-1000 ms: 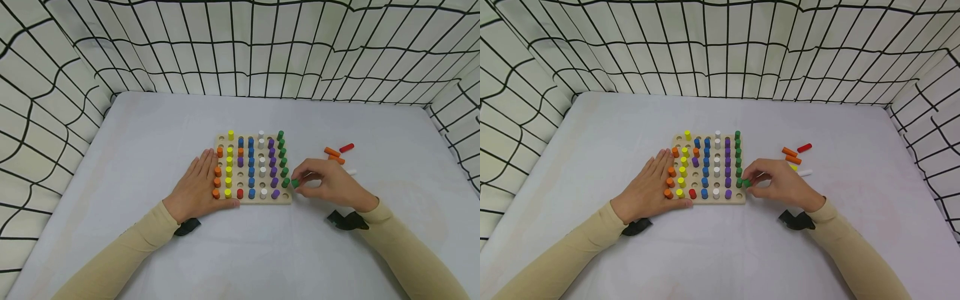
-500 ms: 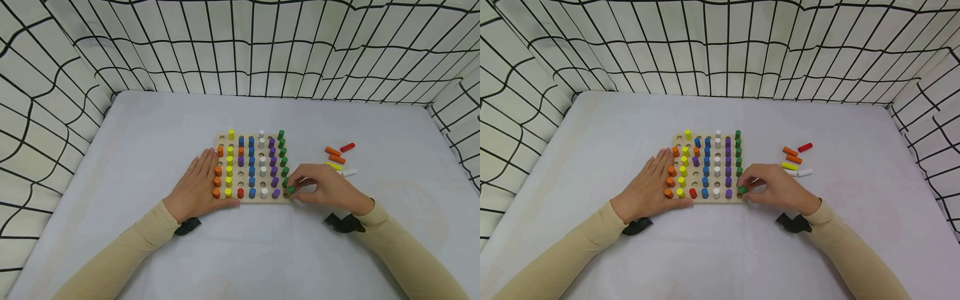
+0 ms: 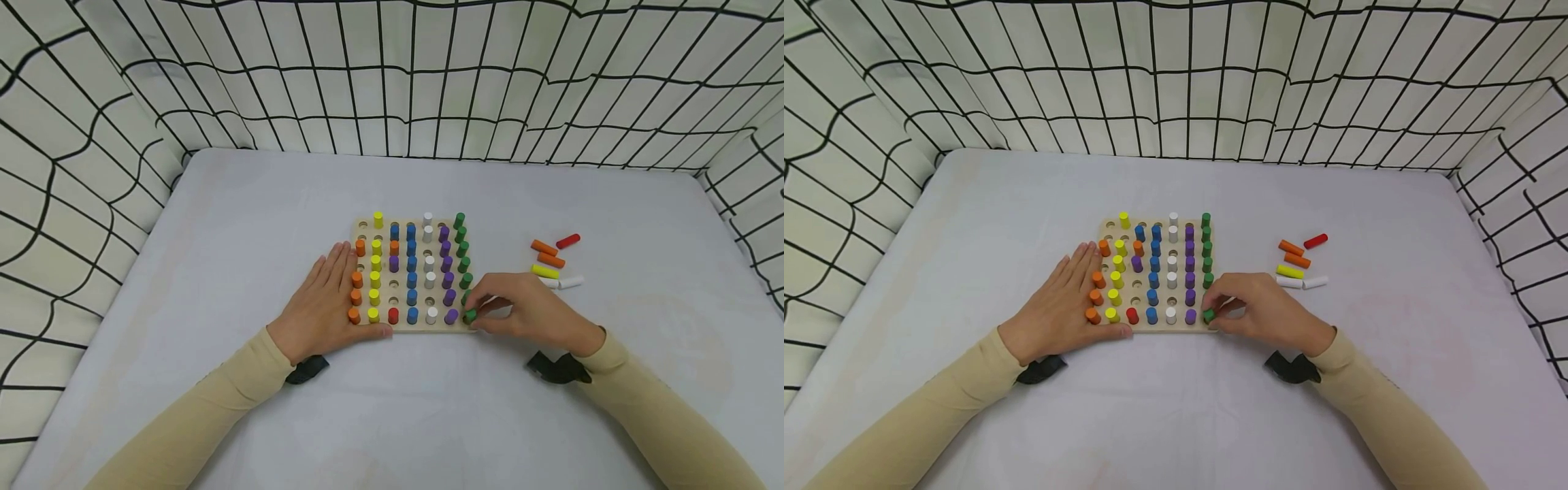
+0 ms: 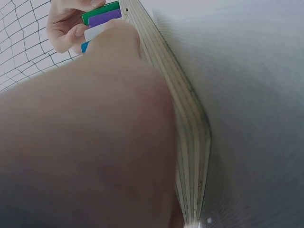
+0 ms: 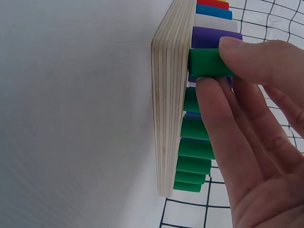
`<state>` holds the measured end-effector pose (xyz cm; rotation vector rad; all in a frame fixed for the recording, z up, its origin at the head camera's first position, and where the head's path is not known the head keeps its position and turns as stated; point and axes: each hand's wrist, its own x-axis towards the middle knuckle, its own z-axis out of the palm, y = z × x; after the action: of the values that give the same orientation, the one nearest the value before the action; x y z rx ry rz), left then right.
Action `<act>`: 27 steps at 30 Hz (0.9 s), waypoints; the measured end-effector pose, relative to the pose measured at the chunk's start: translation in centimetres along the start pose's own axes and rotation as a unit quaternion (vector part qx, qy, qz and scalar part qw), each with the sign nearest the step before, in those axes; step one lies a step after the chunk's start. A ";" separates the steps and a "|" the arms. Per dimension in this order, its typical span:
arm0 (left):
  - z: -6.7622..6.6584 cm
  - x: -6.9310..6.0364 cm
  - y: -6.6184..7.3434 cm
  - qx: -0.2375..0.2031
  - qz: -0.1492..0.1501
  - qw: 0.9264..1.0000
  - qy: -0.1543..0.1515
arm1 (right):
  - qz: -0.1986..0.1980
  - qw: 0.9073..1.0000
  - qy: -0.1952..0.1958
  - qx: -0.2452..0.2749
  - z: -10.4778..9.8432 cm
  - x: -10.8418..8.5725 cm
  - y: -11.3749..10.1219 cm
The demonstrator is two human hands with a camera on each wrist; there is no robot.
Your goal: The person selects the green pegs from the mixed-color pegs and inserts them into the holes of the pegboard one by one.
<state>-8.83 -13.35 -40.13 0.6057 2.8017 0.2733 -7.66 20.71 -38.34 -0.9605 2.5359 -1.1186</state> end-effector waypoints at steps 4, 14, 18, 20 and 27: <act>0.0 0.0 0.0 0.002 0.002 1.000 0.001 | -0.013 1.000 0.006 -0.010 0.2 0.0 -0.2; 0.0 0.0 0.0 0.003 0.001 1.000 0.000 | -0.017 0.999 0.019 -0.032 0.4 0.1 -0.3; -0.1 0.0 0.0 0.000 0.000 1.000 0.000 | -0.013 0.999 0.023 -0.044 0.5 0.1 -0.5; -0.1 0.0 0.1 -0.002 -0.001 1.000 0.000 | -0.010 0.998 0.025 -0.051 0.5 0.1 -0.6; -0.2 0.0 0.1 -0.002 0.001 1.000 0.001 | -0.017 0.998 0.031 -0.059 0.5 0.1 -0.7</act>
<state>-8.81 -13.29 -39.96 0.6082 2.8022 0.2808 -7.15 20.02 -38.22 -1.0162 2.6707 -1.0337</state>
